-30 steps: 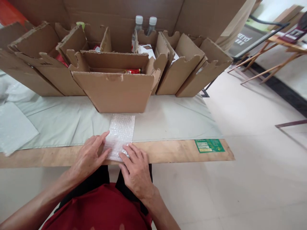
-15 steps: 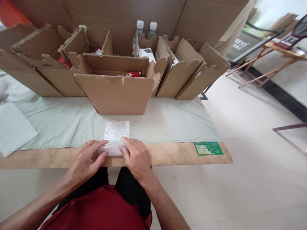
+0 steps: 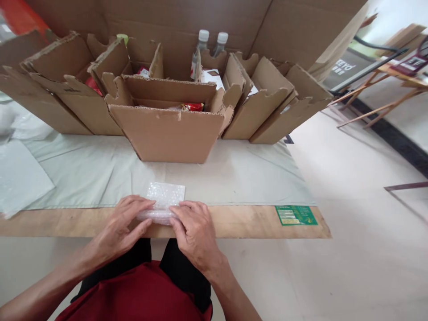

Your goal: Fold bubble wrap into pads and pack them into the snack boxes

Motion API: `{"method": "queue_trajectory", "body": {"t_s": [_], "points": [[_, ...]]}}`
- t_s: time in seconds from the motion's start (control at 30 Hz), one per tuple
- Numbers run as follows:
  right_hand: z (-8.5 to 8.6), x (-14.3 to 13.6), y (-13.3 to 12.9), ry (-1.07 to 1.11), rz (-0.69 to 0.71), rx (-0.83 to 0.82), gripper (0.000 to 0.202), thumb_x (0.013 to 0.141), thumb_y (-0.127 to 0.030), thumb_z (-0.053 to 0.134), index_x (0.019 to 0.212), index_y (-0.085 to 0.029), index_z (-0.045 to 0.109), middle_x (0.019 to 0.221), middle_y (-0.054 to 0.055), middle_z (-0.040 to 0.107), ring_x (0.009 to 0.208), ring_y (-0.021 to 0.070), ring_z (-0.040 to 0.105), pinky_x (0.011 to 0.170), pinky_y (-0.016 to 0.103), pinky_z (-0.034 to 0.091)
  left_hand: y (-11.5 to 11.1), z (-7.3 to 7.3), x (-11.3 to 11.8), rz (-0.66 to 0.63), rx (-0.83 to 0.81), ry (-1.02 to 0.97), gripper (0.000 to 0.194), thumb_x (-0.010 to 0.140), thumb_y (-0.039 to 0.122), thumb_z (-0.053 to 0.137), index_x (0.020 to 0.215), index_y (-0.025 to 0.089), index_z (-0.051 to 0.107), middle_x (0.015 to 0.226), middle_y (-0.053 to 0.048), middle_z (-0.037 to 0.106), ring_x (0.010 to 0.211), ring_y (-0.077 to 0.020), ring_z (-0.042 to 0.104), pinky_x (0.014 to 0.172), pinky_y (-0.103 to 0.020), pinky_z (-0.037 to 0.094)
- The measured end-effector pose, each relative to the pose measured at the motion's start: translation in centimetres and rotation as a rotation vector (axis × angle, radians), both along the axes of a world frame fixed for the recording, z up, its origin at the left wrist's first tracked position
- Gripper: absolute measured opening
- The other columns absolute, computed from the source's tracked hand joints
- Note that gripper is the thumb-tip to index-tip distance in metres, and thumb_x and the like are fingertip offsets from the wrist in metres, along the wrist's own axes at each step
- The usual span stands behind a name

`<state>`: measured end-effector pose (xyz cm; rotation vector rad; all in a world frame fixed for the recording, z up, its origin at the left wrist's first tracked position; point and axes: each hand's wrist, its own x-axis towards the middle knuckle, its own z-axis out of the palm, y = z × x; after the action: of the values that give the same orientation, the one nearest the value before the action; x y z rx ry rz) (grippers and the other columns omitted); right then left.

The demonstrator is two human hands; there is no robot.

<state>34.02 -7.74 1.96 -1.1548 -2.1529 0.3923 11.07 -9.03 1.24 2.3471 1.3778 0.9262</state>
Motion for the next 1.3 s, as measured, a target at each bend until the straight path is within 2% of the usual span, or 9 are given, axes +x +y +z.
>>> {"method": "queue_trajectory", "body": {"t_s": [0.2,0.37,0.57,0.67,0.8,0.9,1.03,1.13,1.3], "points": [[-0.3,-0.3,0.2,-0.154,-0.004,0.119,0.028,0.097,-0.023,0.063,0.125,-0.022,0.066,0.131,0.013,0.07,0.124,0.0323,0.062,0.1,0.051,0.048,2.4,-0.5,0.3,0.187,0.012,0.102,0.029,0.1,0.03,0.054,0.125,0.018,0.064,0.114,-0.014,0.07,0.102,-0.0294,0.065,0.09,-0.049,0.054],[-1.2,-0.8,1.4,-0.011,-0.048,0.051,0.021,0.101,-0.019,0.058,0.12,-0.022,0.069,0.112,0.009,0.078,0.115,0.0289,0.066,0.097,0.048,0.05,-0.4,-0.3,-0.2,0.359,-0.228,-0.314,0.039,0.099,0.038,0.059,0.135,0.025,0.057,0.116,-0.01,0.069,0.106,-0.0251,0.069,0.091,-0.043,0.059],[-0.3,-1.0,0.7,0.258,-0.017,-0.329,0.017,0.098,-0.027,0.063,0.111,-0.025,0.074,0.108,0.006,0.077,0.104,0.0233,0.069,0.092,0.039,0.057,-1.5,0.9,1.2,0.325,-0.821,-0.981,0.084,0.085,0.048,0.074,0.155,0.022,0.036,0.121,-0.012,0.07,0.111,-0.027,0.07,0.095,-0.042,0.058],[0.1,-0.3,0.0,0.293,-0.022,-0.416,0.021,0.096,-0.031,0.064,0.114,-0.027,0.074,0.125,0.008,0.073,0.118,0.0261,0.066,0.103,0.043,0.053,-0.7,1.7,2.4,0.304,-0.881,-1.098,0.089,0.083,0.049,0.078,0.158,0.025,0.036,0.106,-0.006,0.071,0.096,-0.0206,0.068,0.088,-0.033,0.056],[0.3,1.0,0.2,0.437,-0.033,-0.598,0.058,0.09,-0.043,0.072,0.144,-0.028,0.059,0.145,0.012,0.063,0.127,0.0298,0.063,0.106,0.046,0.052,-0.7,1.9,3.2,0.257,-0.832,-1.063,0.078,0.086,0.048,0.077,0.154,0.028,0.046,0.104,-0.004,0.07,0.091,-0.0181,0.066,0.085,-0.03,0.055],[0.7,1.7,0.7,0.534,0.071,-0.765,0.037,0.093,-0.05,0.068,0.118,-0.023,0.074,0.104,0.009,0.077,0.095,0.0242,0.072,0.085,0.035,0.059,0.0,2.6,2.8,0.179,-0.659,-0.865,0.06,0.093,0.043,0.069,0.15,0.032,0.051,0.107,-0.004,0.072,0.094,-0.0194,0.071,0.086,-0.031,0.057],[2.0,3.1,1.8,0.633,-0.041,-0.731,0.035,0.094,-0.055,0.066,0.098,-0.022,0.076,0.082,0.004,0.072,0.073,0.0177,0.065,0.068,0.026,0.054,4.4,6.3,1.1,0.086,0.052,-0.406,0.063,0.095,0.03,0.068,0.153,0.034,0.045,0.133,-0.007,0.068,0.126,-0.0245,0.064,0.107,-0.039,0.052],[4.2,5.4,3.1,0.642,-0.145,-0.627,0.031,0.093,-0.053,0.068,0.097,-0.024,0.077,0.08,0.003,0.073,0.071,0.0166,0.066,0.064,0.024,0.054,9.0,9.8,-0.1,0.184,0.512,-0.087,0.074,0.088,0.024,0.075,0.155,0.023,0.042,0.149,-0.017,0.055,0.148,-0.0344,0.045,0.12,-0.054,0.039],[10.8,8.9,7.0,0.413,-0.327,-0.119,0.021,0.089,-0.048,0.074,0.096,-0.03,0.08,0.087,0.002,0.078,0.072,0.021,0.071,0.061,0.028,0.057,12.7,10.7,-0.3,0.229,0.566,0.097,0.032,0.088,0.01,0.069,0.118,0.02,0.066,0.146,-0.017,0.058,0.149,-0.0396,0.042,0.118,-0.064,0.038]]}}
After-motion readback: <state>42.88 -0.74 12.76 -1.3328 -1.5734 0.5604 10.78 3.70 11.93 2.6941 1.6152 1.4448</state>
